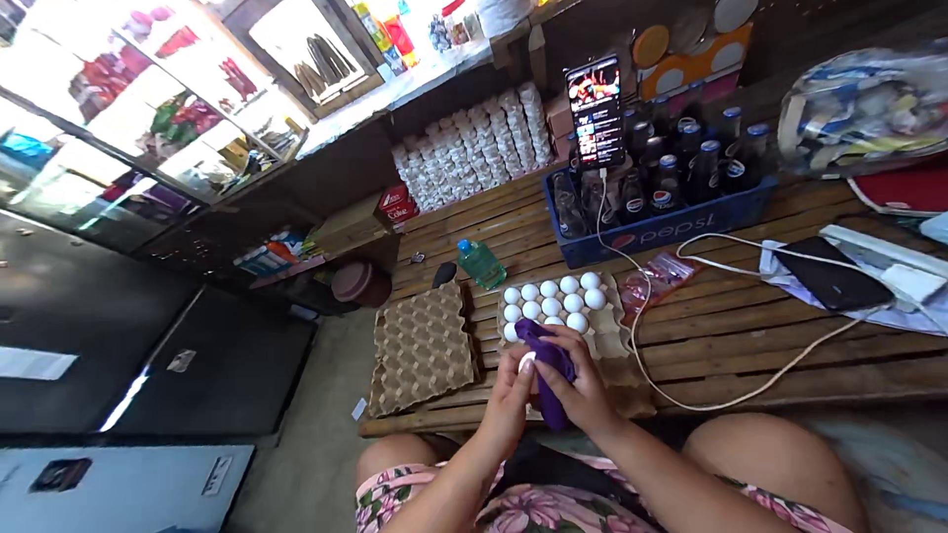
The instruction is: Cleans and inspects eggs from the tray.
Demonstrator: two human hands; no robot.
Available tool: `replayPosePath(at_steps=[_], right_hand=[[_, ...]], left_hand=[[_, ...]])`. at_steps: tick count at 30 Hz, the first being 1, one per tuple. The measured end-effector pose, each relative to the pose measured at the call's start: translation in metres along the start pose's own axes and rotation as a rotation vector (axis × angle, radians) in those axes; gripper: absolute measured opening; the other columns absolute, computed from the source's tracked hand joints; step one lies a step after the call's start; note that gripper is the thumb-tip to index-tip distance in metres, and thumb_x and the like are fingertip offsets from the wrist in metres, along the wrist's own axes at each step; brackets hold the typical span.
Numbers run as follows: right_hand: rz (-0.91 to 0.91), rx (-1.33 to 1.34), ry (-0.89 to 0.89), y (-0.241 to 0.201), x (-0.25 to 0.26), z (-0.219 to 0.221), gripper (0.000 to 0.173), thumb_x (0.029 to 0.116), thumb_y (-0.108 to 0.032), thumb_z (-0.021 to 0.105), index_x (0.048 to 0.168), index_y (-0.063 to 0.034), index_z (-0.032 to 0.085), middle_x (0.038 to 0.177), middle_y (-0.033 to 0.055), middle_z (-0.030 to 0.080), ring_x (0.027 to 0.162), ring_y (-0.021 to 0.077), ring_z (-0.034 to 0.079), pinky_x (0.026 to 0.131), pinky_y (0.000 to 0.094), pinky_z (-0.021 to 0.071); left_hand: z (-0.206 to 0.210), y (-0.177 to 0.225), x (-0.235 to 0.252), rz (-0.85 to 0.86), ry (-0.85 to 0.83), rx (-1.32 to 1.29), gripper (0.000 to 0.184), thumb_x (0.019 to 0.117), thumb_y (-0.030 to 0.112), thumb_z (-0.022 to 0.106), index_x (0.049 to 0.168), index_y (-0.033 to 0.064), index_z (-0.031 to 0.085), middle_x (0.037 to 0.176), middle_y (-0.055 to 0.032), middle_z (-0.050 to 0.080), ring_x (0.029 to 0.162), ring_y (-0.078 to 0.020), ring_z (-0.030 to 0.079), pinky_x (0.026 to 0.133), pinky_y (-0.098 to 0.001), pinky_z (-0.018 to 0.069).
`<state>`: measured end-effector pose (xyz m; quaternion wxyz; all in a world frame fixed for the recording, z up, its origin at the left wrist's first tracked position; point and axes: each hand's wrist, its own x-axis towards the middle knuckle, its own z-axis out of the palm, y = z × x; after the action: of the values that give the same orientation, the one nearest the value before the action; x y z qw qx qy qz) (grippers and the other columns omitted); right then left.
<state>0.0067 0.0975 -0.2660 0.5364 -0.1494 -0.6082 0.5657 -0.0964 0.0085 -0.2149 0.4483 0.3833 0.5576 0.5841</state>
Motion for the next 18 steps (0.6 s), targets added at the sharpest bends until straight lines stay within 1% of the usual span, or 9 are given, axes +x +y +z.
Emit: replayPosePath(at_steps=[2, 4, 6, 8, 10, 12, 15, 17, 18], right_hand=[[0.214, 0.096, 0.039, -0.008, 0.003, -0.002, 0.045, 0.0983, -0.026, 0.063, 0.131, 0.0046, 0.056, 0.130, 0.0142, 0.059, 0.120, 0.0115, 0.059, 0.103, 0.0285, 0.0505], [0.406, 0.161, 0.058, -0.018, 0.007, -0.003, 0.049, 0.0998, -0.024, 0.059, 0.136, 0.0070, 0.049, 0.126, 0.0124, 0.060, 0.112, 0.0070, 0.062, 0.098, 0.0244, 0.0529], [0.404, 0.191, 0.050, -0.019, 0.005, -0.001, 0.047, 0.1009, -0.022, 0.058, 0.135, 0.0078, 0.049, 0.123, 0.0106, 0.062, 0.109, 0.0049, 0.063, 0.097, 0.0229, 0.0538], [0.240, 0.176, -0.019, -0.011, 0.001, 0.000, 0.044, 0.0999, -0.022, 0.060, 0.133, 0.0072, 0.052, 0.128, 0.0121, 0.059, 0.118, 0.0075, 0.059, 0.103, 0.0255, 0.0503], [0.034, 0.075, -0.084, 0.000, -0.001, 0.000, 0.041, 0.0997, -0.031, 0.063, 0.130, -0.0037, 0.059, 0.135, 0.0121, 0.058, 0.129, 0.0134, 0.053, 0.109, 0.0315, 0.0464], [-0.016, 0.022, -0.091, 0.001, 0.000, 0.000, 0.038, 0.1001, -0.034, 0.063, 0.129, -0.0089, 0.061, 0.135, 0.0107, 0.058, 0.130, 0.0136, 0.053, 0.109, 0.0313, 0.0464], [0.227, 0.145, -0.017, -0.011, 0.003, -0.001, 0.045, 0.1001, -0.023, 0.060, 0.132, 0.0065, 0.053, 0.128, 0.0117, 0.060, 0.118, 0.0080, 0.059, 0.102, 0.0259, 0.0506], [0.416, 0.191, 0.039, -0.022, 0.008, -0.001, 0.046, 0.1011, -0.022, 0.058, 0.136, 0.0072, 0.047, 0.120, 0.0082, 0.064, 0.107, 0.0027, 0.064, 0.095, 0.0215, 0.0540], [0.430, 0.196, 0.043, -0.023, 0.007, -0.001, 0.047, 0.1015, -0.022, 0.057, 0.136, 0.0072, 0.046, 0.120, 0.0080, 0.064, 0.106, 0.0023, 0.064, 0.095, 0.0213, 0.0542]], left_hand=[[-0.002, -0.001, 0.001, 0.034, -0.031, 0.038, 0.039, 0.1074, 0.031, 0.046, 0.134, 0.0031, 0.044, 0.107, -0.0027, 0.066, 0.087, -0.0096, 0.067, 0.072, -0.0272, 0.0580], [-0.004, -0.001, 0.004, 0.062, -0.016, 0.063, 0.046, 0.1050, 0.038, 0.051, 0.133, 0.0016, 0.042, 0.108, -0.0017, 0.064, 0.084, -0.0068, 0.065, 0.068, -0.0242, 0.0563], [-0.006, 0.000, 0.006, 0.062, 0.016, 0.047, 0.048, 0.1039, 0.043, 0.053, 0.128, 0.0032, 0.040, 0.105, -0.0008, 0.064, 0.081, -0.0057, 0.064, 0.067, -0.0233, 0.0557], [-0.009, 0.002, 0.008, 0.043, 0.051, 0.034, 0.040, 0.1062, 0.041, 0.047, 0.124, 0.0054, 0.042, 0.098, 0.0005, 0.064, 0.077, -0.0053, 0.064, 0.066, -0.0232, 0.0553], [-0.011, 0.002, 0.010, 0.041, 0.067, 0.020, 0.028, 0.1088, 0.034, 0.041, 0.119, 0.0081, 0.045, 0.092, 0.0019, 0.064, 0.073, -0.0042, 0.062, 0.063, -0.0213, 0.0534], [-0.011, -0.001, 0.009, 0.089, 0.042, 0.030, 0.021, 0.1091, 0.027, 0.042, 0.117, 0.0085, 0.048, 0.091, 0.0032, 0.065, 0.073, -0.0026, 0.062, 0.063, -0.0197, 0.0525], [-0.009, -0.002, 0.006, 0.129, -0.014, 0.098, 0.025, 0.1088, 0.026, 0.044, 0.122, 0.0061, 0.052, 0.099, 0.0025, 0.065, 0.077, -0.0019, 0.062, 0.064, -0.0188, 0.0521], [-0.008, -0.001, 0.006, 0.142, -0.024, 0.131, 0.030, 0.1080, 0.027, 0.046, 0.125, 0.0035, 0.053, 0.102, 0.0014, 0.065, 0.077, -0.0016, 0.061, 0.065, -0.0190, 0.0512], [-0.008, 0.001, 0.007, 0.139, -0.014, 0.130, 0.033, 0.1077, 0.028, 0.047, 0.127, 0.0023, 0.052, 0.103, 0.0006, 0.065, 0.077, -0.0017, 0.060, 0.064, -0.0187, 0.0505]])
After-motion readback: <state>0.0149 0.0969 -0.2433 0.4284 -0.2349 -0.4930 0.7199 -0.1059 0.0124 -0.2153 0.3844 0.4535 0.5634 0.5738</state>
